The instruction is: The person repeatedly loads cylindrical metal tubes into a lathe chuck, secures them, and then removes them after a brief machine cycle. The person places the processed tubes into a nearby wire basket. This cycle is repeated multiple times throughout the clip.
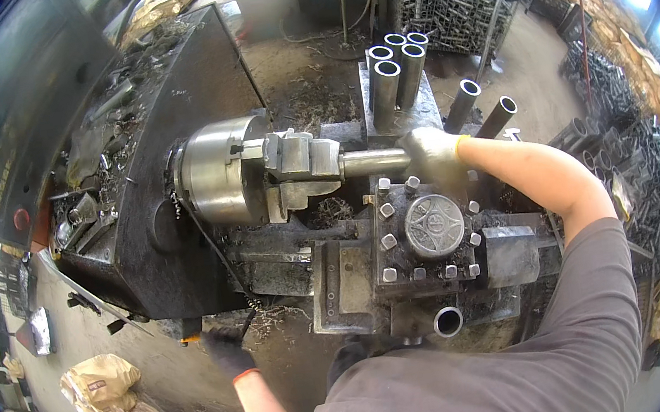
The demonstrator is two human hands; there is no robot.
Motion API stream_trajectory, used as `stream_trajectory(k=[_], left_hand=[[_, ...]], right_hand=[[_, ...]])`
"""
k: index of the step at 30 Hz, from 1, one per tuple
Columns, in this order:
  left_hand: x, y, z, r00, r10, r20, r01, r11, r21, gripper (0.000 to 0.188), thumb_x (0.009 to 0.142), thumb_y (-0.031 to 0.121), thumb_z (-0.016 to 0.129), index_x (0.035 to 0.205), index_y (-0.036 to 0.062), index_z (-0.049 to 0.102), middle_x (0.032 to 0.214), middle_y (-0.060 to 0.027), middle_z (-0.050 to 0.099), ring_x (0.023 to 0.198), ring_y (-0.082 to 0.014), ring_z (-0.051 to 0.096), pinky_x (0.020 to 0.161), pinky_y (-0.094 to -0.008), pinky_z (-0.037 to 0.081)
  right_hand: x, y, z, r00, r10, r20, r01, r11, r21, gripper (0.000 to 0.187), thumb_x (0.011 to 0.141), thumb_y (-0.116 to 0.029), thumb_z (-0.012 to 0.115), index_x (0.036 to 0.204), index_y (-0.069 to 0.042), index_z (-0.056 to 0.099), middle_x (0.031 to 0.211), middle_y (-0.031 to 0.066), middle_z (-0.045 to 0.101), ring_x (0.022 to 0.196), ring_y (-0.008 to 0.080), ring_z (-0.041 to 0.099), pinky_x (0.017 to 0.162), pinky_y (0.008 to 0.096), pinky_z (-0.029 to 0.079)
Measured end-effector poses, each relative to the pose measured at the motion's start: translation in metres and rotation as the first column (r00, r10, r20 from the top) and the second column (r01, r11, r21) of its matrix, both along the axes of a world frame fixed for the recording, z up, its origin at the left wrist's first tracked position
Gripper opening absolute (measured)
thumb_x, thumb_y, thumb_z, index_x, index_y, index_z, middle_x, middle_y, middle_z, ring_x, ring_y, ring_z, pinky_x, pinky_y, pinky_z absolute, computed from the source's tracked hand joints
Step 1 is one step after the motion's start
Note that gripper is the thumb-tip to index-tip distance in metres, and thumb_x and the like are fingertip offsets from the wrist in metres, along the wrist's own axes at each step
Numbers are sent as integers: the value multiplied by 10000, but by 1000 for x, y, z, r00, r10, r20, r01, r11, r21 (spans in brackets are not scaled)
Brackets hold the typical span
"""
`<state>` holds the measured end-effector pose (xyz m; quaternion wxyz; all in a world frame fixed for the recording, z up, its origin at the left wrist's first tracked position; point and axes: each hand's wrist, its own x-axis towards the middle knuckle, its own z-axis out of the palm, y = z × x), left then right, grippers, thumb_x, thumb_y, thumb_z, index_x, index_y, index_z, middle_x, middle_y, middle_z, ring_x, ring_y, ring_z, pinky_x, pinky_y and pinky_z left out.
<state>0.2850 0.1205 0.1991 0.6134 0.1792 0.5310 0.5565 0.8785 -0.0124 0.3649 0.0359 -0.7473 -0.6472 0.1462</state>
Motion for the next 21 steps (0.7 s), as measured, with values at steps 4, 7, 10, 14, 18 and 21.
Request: stream_trajectory(k=[4,7,10,14,18,21], left_hand=[[-70,32,-12,991,107,78,-97,988,-122,397,1050,488,570,766,216,517,635,73,488,553,-142,454,757,-441,537],[-101,48,-8,991,60,123,-35,979,-199,465,1061,534,518,735,204,487,580,28,436,513,-157,404,838,-512,525],[-127,59,-20,994,-109,23,111,985,-131,405,1076,425,523,742,198,491,621,37,462,523,-148,406,889,-571,520],[-149,72,-50,950,-267,-160,272,962,15,320,1087,327,528,808,170,529,713,8,508,609,-169,508,801,-540,554],[-136,59,-27,923,-214,-321,222,975,-13,297,1067,403,562,1033,115,631,826,-26,595,712,-207,589,767,-467,563],[-101,31,55,123,11,-992,58,998,18,480,1047,389,611,1378,42,610,1112,-147,749,995,-338,714,947,-462,561]], right_hand=[[-32,56,7,963,-123,-239,92,986,-138,542,890,-241,742,1335,25,582,961,206,757,785,313,747,707,417,613],[-55,108,33,536,-334,-775,79,934,-347,1115,803,9,650,1697,8,-15,997,192,716,734,276,718,611,353,623],[-47,116,54,587,-309,-748,15,928,-371,758,965,-104,640,1633,-24,292,1447,305,579,1129,361,706,941,398,629],[-16,67,32,973,13,-231,-92,937,-336,783,961,-176,708,1647,-78,344,1069,185,768,838,238,740,711,403,623],[-1,-2,-5,958,177,225,-111,954,-279,202,847,-198,668,866,-27,774,828,236,737,773,419,732,707,491,570],[12,-53,15,986,-130,105,118,987,109,236,888,-233,708,1043,-68,774,939,202,753,849,389,738,782,456,580]])
